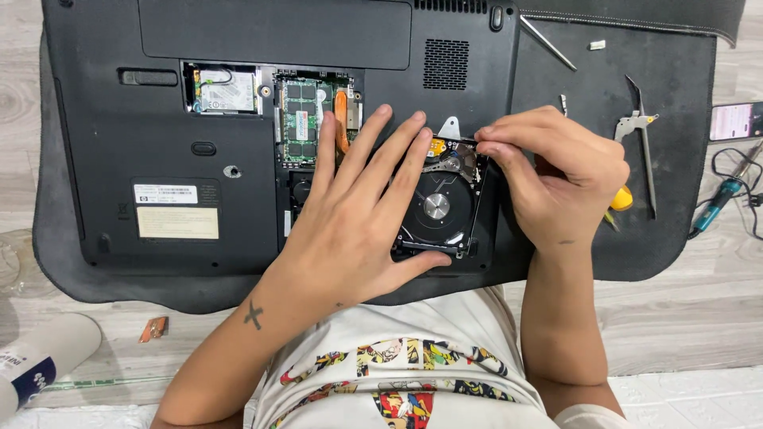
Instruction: Disassembling a laptop hard drive and removing internal components using a screwdriver
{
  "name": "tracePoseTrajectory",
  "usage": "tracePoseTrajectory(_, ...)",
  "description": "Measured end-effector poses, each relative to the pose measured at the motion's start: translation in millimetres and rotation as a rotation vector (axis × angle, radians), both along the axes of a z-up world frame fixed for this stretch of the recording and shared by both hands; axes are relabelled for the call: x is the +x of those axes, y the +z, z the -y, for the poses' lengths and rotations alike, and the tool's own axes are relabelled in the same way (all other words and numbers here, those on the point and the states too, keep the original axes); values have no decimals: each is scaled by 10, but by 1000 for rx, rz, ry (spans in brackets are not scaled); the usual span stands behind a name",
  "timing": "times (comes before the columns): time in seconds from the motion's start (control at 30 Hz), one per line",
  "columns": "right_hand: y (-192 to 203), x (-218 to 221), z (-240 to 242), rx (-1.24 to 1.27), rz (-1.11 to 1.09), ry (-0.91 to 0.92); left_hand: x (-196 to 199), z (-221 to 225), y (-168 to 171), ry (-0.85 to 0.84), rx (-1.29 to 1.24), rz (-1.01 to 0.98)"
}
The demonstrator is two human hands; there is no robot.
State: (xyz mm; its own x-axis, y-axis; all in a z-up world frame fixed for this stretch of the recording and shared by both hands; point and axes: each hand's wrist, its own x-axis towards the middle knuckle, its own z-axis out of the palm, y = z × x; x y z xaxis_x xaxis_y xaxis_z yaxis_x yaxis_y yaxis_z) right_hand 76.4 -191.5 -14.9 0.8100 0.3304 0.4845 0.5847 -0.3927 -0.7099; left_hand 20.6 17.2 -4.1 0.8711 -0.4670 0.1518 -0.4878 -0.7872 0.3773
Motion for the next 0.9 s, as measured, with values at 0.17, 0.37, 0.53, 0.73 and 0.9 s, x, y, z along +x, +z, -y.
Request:
tracePoseTrajectory(0.17, 6, 2, -13, -8, 10, 3, -2, 5, 1, 0, -22, 5)
tracePoseTrajectory(0.37, -4, 5, -5, -28, 39, -11, -4, 3, -2, 4, -14, -2)
tracePoseTrajectory(0.53, -20, 4, 3, -21, 60, -6, -2, 4, -5, 2, -22, -6)
tracePoseTrajectory(0.73, -12, 6, -6, -29, 69, -3, -4, 7, -8, 5, 4, -11)
tracePoseTrajectory(0.9, 9, 11, -25, -32, 73, 6, 1, 6, -1, 4, 1, -8)
